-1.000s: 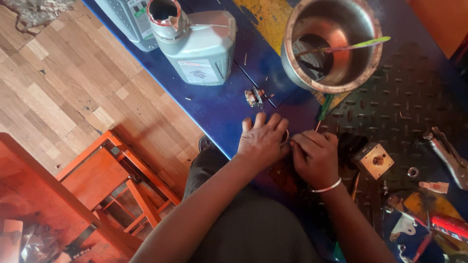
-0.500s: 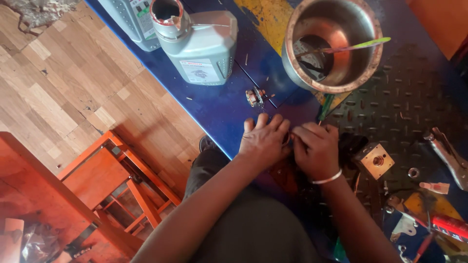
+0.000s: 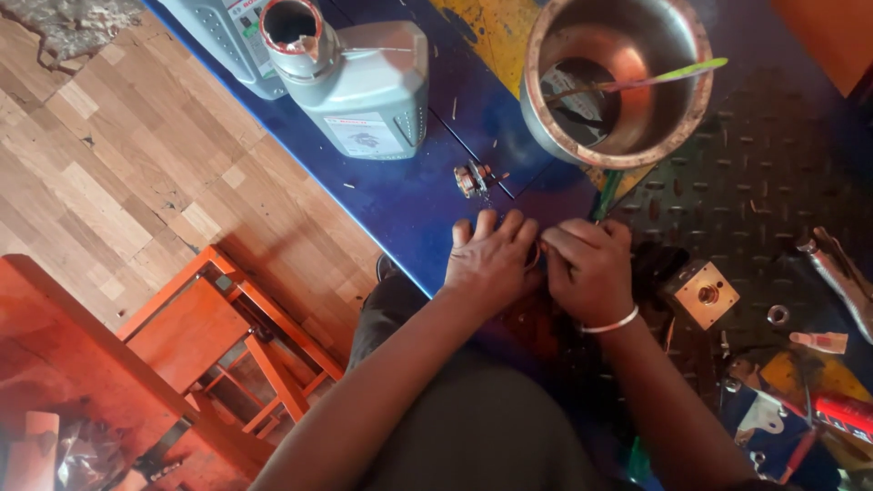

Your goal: The person cleans a small cylindrical metal part using a green-handled tool and a small metal file. They then spray the part with a red aerosol can and continue to clean it with a small metal tool, manipulating the part with both hands on a blue workbench.

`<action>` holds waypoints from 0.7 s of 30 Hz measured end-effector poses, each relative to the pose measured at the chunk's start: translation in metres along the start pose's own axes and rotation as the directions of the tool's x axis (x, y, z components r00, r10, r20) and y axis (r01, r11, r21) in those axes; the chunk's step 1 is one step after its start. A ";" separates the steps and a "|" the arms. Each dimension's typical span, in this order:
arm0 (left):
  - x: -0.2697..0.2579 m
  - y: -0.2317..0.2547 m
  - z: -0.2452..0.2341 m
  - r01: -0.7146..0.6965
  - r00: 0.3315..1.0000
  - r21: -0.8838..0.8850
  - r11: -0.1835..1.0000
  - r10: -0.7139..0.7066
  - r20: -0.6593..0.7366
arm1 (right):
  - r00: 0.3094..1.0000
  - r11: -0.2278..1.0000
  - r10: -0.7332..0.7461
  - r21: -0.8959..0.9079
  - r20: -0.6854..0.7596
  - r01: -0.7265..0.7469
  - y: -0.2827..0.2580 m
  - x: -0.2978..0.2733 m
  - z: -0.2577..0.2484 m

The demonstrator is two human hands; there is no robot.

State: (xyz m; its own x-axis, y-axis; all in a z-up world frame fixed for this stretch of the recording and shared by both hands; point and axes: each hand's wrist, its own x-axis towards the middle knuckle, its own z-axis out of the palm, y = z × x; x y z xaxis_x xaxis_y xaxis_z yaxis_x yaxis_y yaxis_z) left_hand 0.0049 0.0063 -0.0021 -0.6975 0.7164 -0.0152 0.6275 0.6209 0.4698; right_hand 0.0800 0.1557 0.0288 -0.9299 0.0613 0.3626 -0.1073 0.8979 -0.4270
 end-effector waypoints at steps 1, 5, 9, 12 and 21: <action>0.003 -0.002 0.004 0.000 1.000 -0.011 1.000 0.000 -0.030 | 1.000 1.000 -0.020 -0.001 -0.023 0.020 0.001 0.003 0.001; 0.000 0.001 0.003 0.017 0.998 0.008 1.000 -0.017 -0.054 | 0.998 0.999 -0.049 -0.003 -0.036 0.049 -0.005 -0.009 -0.003; 0.001 -0.001 0.002 -0.011 0.996 0.003 1.000 0.011 -0.089 | 0.999 0.999 -0.036 -0.024 -0.002 0.036 -0.001 -0.001 -0.003; -0.001 -0.001 0.007 -0.008 0.995 -0.002 1.000 0.008 -0.098 | 0.999 0.999 -0.013 -0.029 0.032 0.014 0.000 0.006 -0.002; 0.003 0.001 -0.004 0.024 0.998 -0.014 1.000 -0.024 -0.050 | 1.000 0.999 -0.002 -0.050 -0.001 0.002 -0.006 0.002 -0.002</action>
State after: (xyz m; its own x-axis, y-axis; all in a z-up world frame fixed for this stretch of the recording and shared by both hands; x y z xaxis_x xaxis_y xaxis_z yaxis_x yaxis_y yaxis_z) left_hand 0.0023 0.0078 0.0014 -0.7291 0.6842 0.0177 0.6058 0.6331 0.4819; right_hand 0.0792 0.1510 0.0338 -0.9292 0.0599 0.3647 -0.0915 0.9188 -0.3840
